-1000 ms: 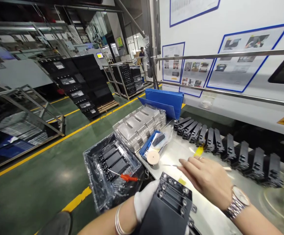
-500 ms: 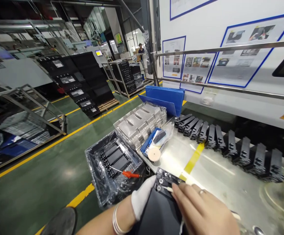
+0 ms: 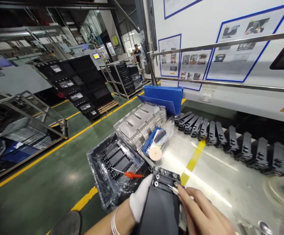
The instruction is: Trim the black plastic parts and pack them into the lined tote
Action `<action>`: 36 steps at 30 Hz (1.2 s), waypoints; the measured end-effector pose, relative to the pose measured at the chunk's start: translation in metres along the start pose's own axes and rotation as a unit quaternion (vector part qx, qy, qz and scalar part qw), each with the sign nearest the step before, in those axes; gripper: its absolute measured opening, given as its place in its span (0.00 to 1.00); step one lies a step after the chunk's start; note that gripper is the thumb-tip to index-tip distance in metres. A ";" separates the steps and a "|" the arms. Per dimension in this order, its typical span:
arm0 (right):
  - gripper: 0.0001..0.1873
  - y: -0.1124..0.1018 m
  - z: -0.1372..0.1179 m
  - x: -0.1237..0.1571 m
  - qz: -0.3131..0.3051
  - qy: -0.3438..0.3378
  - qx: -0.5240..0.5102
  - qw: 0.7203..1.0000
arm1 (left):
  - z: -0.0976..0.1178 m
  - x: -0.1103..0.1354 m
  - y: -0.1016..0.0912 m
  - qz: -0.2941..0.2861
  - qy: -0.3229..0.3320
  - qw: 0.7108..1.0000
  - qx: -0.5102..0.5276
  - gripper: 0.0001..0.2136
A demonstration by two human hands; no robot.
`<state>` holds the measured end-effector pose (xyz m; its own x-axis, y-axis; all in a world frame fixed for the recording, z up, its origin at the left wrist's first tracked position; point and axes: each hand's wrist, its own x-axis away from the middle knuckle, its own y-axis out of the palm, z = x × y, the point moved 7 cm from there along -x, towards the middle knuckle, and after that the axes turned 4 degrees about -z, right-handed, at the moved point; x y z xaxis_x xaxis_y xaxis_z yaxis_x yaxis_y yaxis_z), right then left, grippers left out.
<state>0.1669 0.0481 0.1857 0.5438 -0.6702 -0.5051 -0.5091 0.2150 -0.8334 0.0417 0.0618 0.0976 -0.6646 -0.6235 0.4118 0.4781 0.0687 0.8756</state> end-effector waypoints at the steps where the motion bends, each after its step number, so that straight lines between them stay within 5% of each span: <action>1: 0.16 0.000 -0.001 -0.002 0.000 -0.001 -0.016 1.000 | 0.000 0.000 0.001 -0.001 -0.004 1.000 0.011 0.22; 5: 0.15 0.001 -0.001 -0.005 -0.021 -0.008 -0.120 0.992 | 0.001 0.001 0.002 -0.002 0.003 0.999 0.051 0.15; 11: 0.19 0.007 0.003 0.008 0.021 -0.014 -0.026 0.999 | 0.001 -0.001 -0.004 -0.015 0.029 0.999 0.035 0.18; 18: 0.18 0.010 0.008 0.005 -0.016 -0.046 -0.107 0.993 | 0.000 -0.005 -0.003 -0.020 0.031 0.998 0.040 0.19; 26: 0.20 0.020 0.003 0.018 0.016 0.004 0.024 1.000 | 0.000 -0.009 -0.023 -0.019 0.068 0.997 0.023 0.20; 32: 0.21 0.015 0.008 0.014 -0.010 -0.056 -0.090 0.994 | 0.000 -0.011 -0.018 -0.031 0.058 0.997 0.045 0.17; 36: 0.21 0.010 0.011 0.012 -0.005 -0.007 -0.106 0.994 | -0.001 -0.007 -0.010 -0.030 0.032 0.998 0.045 0.19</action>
<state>0.1757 0.0501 0.1685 0.5574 -0.6614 -0.5018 -0.6322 0.0536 -0.7730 0.0423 0.0649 0.0860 -0.6513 -0.6770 0.3427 0.3823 0.0973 0.9189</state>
